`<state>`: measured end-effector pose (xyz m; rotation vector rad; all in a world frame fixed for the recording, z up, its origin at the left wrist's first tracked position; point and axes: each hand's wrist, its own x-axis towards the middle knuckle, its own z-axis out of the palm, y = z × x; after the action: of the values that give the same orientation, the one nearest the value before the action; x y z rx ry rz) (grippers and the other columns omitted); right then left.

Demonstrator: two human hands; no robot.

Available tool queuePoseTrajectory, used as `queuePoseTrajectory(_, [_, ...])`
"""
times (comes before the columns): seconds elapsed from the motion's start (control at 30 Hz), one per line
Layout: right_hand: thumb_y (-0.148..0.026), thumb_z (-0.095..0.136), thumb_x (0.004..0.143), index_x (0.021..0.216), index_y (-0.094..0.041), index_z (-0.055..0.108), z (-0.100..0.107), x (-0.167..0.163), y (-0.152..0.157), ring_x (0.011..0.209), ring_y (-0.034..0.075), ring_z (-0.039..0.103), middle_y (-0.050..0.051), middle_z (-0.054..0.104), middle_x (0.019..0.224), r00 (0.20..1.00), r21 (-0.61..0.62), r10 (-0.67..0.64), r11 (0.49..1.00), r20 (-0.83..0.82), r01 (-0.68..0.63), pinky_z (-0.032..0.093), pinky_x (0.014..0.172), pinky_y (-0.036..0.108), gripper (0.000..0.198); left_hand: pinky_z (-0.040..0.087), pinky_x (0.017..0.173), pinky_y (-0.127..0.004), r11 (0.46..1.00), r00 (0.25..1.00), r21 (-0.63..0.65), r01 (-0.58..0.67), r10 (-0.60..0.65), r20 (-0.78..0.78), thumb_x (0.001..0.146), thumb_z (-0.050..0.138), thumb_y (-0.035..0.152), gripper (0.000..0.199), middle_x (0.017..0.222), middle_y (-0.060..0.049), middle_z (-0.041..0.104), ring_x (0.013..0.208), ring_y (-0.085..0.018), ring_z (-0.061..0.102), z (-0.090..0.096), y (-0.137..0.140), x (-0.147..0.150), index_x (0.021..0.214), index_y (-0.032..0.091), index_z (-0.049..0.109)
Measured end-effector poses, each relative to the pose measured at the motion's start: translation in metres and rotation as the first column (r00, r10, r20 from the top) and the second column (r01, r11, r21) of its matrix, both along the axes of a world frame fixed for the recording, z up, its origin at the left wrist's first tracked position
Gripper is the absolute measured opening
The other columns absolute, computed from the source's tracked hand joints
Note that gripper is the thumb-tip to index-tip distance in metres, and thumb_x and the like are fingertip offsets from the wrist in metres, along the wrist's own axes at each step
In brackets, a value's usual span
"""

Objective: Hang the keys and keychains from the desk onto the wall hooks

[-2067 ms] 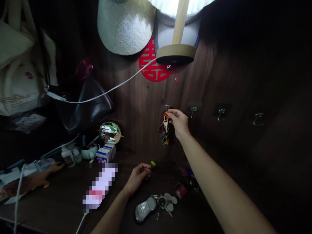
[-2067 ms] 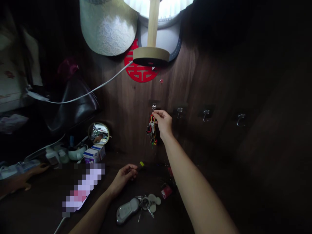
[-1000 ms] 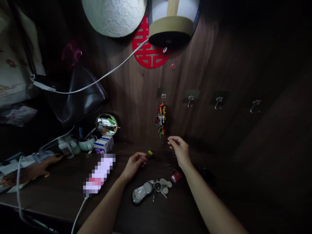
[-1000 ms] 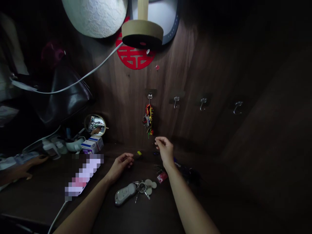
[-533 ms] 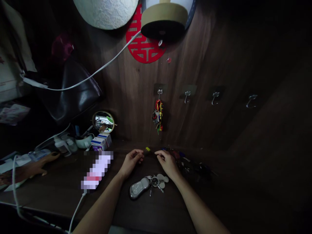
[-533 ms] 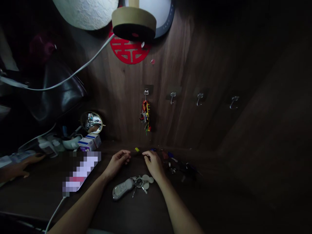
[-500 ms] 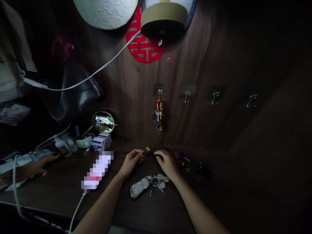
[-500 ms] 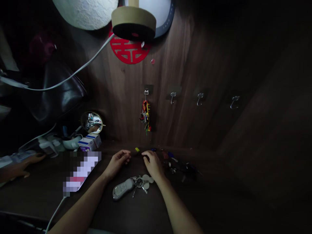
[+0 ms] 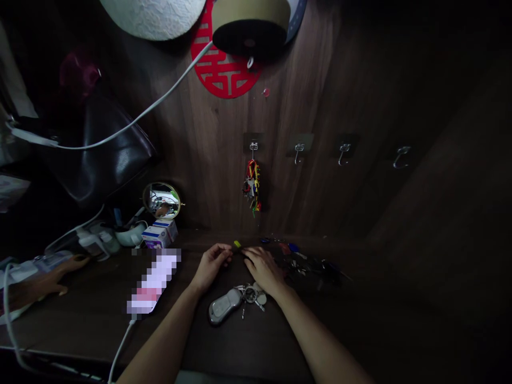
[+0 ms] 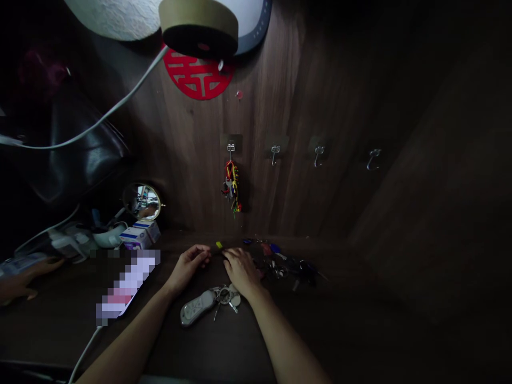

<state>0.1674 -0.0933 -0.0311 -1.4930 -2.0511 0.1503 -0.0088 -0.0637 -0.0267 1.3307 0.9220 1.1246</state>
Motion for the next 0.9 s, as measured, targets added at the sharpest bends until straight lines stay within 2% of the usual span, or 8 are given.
queuePoseTrajectory(0.1, [-0.016,0.046,0.083,0.102,-0.025,0.066,-0.002,0.002,0.001,0.101,0.021,0.057,0.005,0.066,0.105,0.991,0.003,0.037,0.999,-0.131,-0.037,0.041,0.089,0.039,0.028,0.046,0.063,-0.022,0.997,0.996,0.062,-0.042,0.047,-0.073,0.072,0.063,0.039,0.028,0.082,-0.002,0.065,0.073,-0.014,0.06,0.0,-0.001,0.001,0.089,0.016,0.062])
queuePoseTrajectory(0.2, [-0.019,0.046,0.083,0.092,-0.021,0.069,-0.003,0.006,0.002,0.09,0.019,0.063,0.006,0.069,0.096,0.92,0.001,0.077,0.997,-0.383,-0.083,0.046,0.083,0.035,0.025,0.046,0.077,-0.027,0.983,0.983,0.18,-0.042,0.073,-0.167,0.075,0.06,0.035,0.025,0.094,-0.004,0.067,0.087,-0.018,0.061,0.001,-0.003,0.001,0.093,0.018,0.063])
queuePoseTrajectory(0.27, [-0.025,0.049,0.082,0.089,-0.02,0.069,-0.001,0.008,0.001,0.084,0.02,0.065,0.007,0.071,0.091,0.83,-0.035,0.079,0.992,-0.553,-0.118,0.049,0.078,0.034,0.023,0.044,0.086,-0.03,0.965,0.968,0.264,0.0,0.067,-0.243,0.074,0.062,0.031,0.027,0.103,-0.005,0.066,0.098,-0.019,0.059,0.001,-0.005,0.002,0.099,0.019,0.063])
queuePoseTrajectory(0.37, [-0.034,0.056,0.077,0.088,-0.019,0.07,0.002,0.008,-0.002,0.08,0.022,0.067,0.007,0.072,0.084,0.663,-0.131,0.036,0.971,-0.748,-0.201,0.051,0.076,0.036,0.023,0.042,0.091,-0.031,0.937,0.939,0.343,0.068,0.057,-0.339,0.069,0.067,0.027,0.036,0.108,-0.004,0.065,0.103,-0.02,0.057,0.001,-0.009,0.005,0.104,0.021,0.061])
queuePoseTrajectory(0.47, [-0.041,0.063,0.072,0.087,-0.018,0.07,0.006,0.003,-0.005,0.081,0.023,0.068,0.007,0.072,0.084,0.49,-0.184,-0.019,0.939,-0.872,-0.291,0.051,0.078,0.037,0.029,0.045,0.086,-0.029,0.927,0.92,0.361,0.102,0.051,-0.39,0.069,0.068,0.028,0.033,0.1,-0.003,0.067,0.095,-0.018,0.06,0.001,-0.012,0.006,0.101,0.021,0.061])
queuePoseTrajectory(0.53, [-0.043,0.066,0.068,0.086,-0.017,0.071,0.009,-0.001,-0.006,0.081,0.024,0.068,0.008,0.072,0.085,0.427,-0.203,-0.052,0.926,-0.903,-0.318,0.051,0.077,0.038,0.032,0.046,0.08,-0.027,0.93,0.916,0.35,0.107,0.045,-0.399,0.073,0.064,0.031,0.026,0.094,-0.002,0.068,0.088,-0.017,0.062,0.002,-0.013,0.006,0.097,0.021,0.062])
queuePoseTrajectory(0.7, [-0.043,0.068,0.066,0.088,-0.018,0.07,0.016,-0.004,-0.007,0.079,0.022,0.067,0.007,0.072,0.086,0.422,-0.203,-0.063,0.933,-0.904,-0.296,0.052,0.067,0.034,0.034,0.047,0.069,-0.026,0.963,0.954,0.248,0.109,-0.032,-0.297,0.079,0.056,0.04,0.028,0.081,-0.002,0.068,0.073,-0.016,0.061,0.004,-0.013,0.006,0.095,0.019,0.062])
queuePoseTrajectory(0.9, [-0.041,0.063,0.071,0.089,-0.019,0.068,0.013,-0.003,-0.004,0.076,0.02,0.065,0.006,0.071,0.084,0.512,-0.139,-0.014,0.968,-0.859,-0.207,0.049,0.058,0.028,0.029,0.043,0.062,-0.023,0.983,0.987,0.133,0.124,-0.108,-0.123,0.08,0.054,0.044,0.029,0.075,-0.002,0.064,0.06,-0.011,0.055,0.008,-0.012,0.005,0.086,0.016,0.059])
